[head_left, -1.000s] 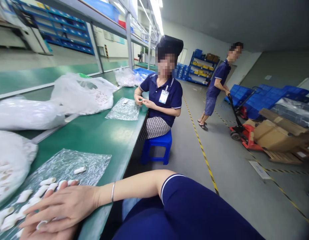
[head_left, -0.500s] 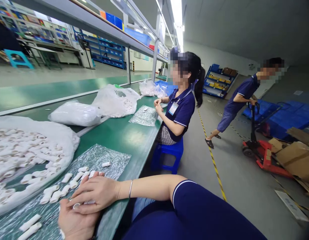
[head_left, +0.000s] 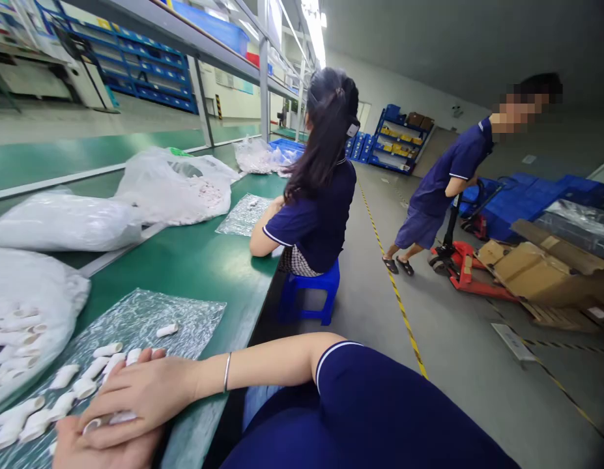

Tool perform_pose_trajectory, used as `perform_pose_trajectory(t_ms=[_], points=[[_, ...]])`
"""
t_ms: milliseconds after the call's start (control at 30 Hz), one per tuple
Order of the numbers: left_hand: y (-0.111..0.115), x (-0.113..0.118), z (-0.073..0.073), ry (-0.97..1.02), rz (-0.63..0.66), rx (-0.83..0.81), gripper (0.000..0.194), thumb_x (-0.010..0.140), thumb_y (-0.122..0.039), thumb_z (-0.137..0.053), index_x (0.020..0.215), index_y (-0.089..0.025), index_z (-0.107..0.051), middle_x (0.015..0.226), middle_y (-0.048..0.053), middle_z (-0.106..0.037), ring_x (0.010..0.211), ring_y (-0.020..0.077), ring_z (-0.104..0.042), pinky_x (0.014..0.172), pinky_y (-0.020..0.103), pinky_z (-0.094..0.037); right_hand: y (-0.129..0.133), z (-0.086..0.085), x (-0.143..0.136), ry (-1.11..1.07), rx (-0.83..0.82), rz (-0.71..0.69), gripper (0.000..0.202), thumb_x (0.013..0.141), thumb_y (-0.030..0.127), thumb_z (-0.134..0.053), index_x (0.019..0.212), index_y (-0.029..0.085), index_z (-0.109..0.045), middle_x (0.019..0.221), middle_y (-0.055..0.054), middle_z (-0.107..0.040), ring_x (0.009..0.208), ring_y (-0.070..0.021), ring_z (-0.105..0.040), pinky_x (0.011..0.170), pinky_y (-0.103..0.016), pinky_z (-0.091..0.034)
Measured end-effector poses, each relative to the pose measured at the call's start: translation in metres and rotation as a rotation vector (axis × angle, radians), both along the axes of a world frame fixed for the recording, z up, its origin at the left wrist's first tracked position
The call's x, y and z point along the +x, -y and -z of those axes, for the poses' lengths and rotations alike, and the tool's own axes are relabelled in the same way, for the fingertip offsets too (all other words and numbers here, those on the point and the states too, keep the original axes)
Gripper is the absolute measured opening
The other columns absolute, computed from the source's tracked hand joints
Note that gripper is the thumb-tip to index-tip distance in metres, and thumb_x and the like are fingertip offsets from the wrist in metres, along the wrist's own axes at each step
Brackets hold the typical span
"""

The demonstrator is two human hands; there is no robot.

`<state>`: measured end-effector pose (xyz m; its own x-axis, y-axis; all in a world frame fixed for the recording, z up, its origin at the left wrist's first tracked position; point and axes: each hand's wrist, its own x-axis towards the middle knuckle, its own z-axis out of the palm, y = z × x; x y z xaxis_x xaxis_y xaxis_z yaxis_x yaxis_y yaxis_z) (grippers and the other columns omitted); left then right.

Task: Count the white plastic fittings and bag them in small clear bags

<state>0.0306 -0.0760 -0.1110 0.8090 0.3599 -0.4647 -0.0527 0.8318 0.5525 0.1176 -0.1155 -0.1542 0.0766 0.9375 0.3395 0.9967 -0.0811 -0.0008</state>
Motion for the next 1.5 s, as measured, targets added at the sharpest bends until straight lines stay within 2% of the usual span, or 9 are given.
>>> perform_pose_trajectory(t_ms=[133, 267, 367, 467, 700, 867, 1033, 1233, 1500], points=[[0.006, 0.001, -0.001, -0.088, -0.100, -0.007, 0.048, 0.092, -0.051, -0.028, 0.125, -0.033, -0.058, 0.129, -0.008, -0.065, 0.144, 0.0179, -0.032, 0.124, 0.040, -0.014, -0.008, -0.006, -0.003, -0.068, -0.015, 0.035, 0.030, 0.093, 0.044, -0.055, 0.099, 0.018, -0.069, 0.102, 0.000, -0.072, 0.096, -0.0127, -0.065, 0.087, -0.022, -0.050], [-0.003, 0.006, 0.022, 0.082, -0.124, -0.107, 0.047, 0.087, -0.053, -0.040, 0.122, -0.029, -0.059, 0.127, -0.002, -0.066, 0.138, 0.0237, -0.041, 0.118, 0.042, -0.034, -0.007, -0.012, -0.007, -0.061, -0.020, 0.045, 0.023, 0.092, 0.036, -0.053, 0.091, 0.017, -0.066, 0.098, -0.003, -0.072, 0.095, -0.0150, -0.065, 0.080, -0.024, -0.049], [-0.012, 0.007, 0.036, 0.143, -0.071, -0.187, 0.049, 0.090, -0.053, -0.035, 0.121, -0.026, -0.061, 0.122, 0.001, -0.068, 0.135, 0.0266, -0.045, 0.111, 0.043, -0.043, -0.007, -0.010, -0.008, -0.084, -0.011, 0.106, 0.021, 0.087, 0.038, -0.057, 0.089, 0.018, -0.063, 0.089, -0.003, -0.071, 0.086, -0.0154, -0.064, 0.073, -0.025, -0.049], [-0.015, 0.005, 0.040, 0.124, -0.071, -0.267, 0.054, 0.094, -0.054, -0.025, 0.121, -0.025, -0.062, 0.120, 0.004, -0.069, 0.132, 0.0260, -0.049, 0.110, 0.044, -0.044, -0.007, -0.003, -0.009, -0.093, 0.027, 0.129, 0.026, 0.086, 0.043, -0.055, 0.085, 0.018, -0.061, 0.082, -0.003, -0.068, 0.082, -0.0159, -0.063, 0.071, -0.026, -0.049], [-0.020, 0.003, 0.059, 0.303, -0.020, -0.362, 0.056, 0.094, -0.055, -0.029, 0.128, -0.021, -0.059, 0.120, 0.010, -0.068, 0.120, 0.0287, -0.059, 0.109, 0.050, -0.042, -0.003, 0.007, -0.012, -0.064, 0.115, 0.124, 0.034, 0.090, 0.045, -0.044, 0.080, 0.018, -0.062, 0.079, -0.006, -0.065, 0.083, -0.0178, -0.061, 0.078, -0.028, -0.050], [-0.013, -0.001, 0.046, 0.255, -0.104, -0.438, 0.052, 0.099, -0.048, -0.028, 0.119, -0.016, -0.064, 0.101, 0.010, -0.072, 0.097, 0.0233, -0.069, 0.092, 0.039, -0.054, -0.001, 0.001, -0.010, -0.048, 0.139, 0.010, 0.029, 0.088, 0.042, -0.046, 0.073, 0.019, -0.056, 0.070, -0.004, -0.060, 0.071, -0.0157, -0.057, 0.070, -0.027, -0.048], [-0.004, -0.003, 0.029, 0.186, -0.223, -0.518, 0.046, 0.102, -0.040, -0.034, 0.087, -0.012, -0.067, 0.076, 0.006, -0.069, 0.071, 0.0159, -0.067, 0.067, 0.026, -0.055, 0.000, -0.005, -0.006, -0.119, 0.222, -0.016, 0.022, 0.088, 0.034, -0.045, 0.073, 0.020, -0.054, 0.067, -0.003, -0.059, 0.064, -0.0150, -0.055, 0.059, -0.027, -0.042], [-0.002, -0.004, 0.029, 0.212, -0.303, -0.540, 0.043, 0.103, -0.037, -0.036, 0.082, -0.013, -0.065, 0.074, 0.004, -0.067, 0.067, 0.0136, -0.065, 0.066, 0.025, -0.053, -0.002, -0.010, -0.004, -0.194, 0.305, -0.083, 0.022, 0.092, 0.028, -0.043, 0.075, 0.020, -0.054, 0.066, -0.003, -0.060, 0.061, -0.0141, -0.056, 0.057, -0.026, -0.041], [-0.004, -0.003, 0.032, 0.261, -0.288, -0.600, 0.044, 0.102, -0.038, -0.037, 0.080, -0.012, -0.065, 0.072, 0.005, -0.067, 0.066, 0.0143, -0.065, 0.066, 0.026, -0.052, -0.005, -0.013, -0.002, -0.205, 0.364, -0.180, 0.024, 0.094, 0.029, -0.043, 0.075, 0.020, -0.056, 0.062, -0.002, -0.058, 0.058, -0.0139, -0.053, 0.055, -0.026, -0.040]])
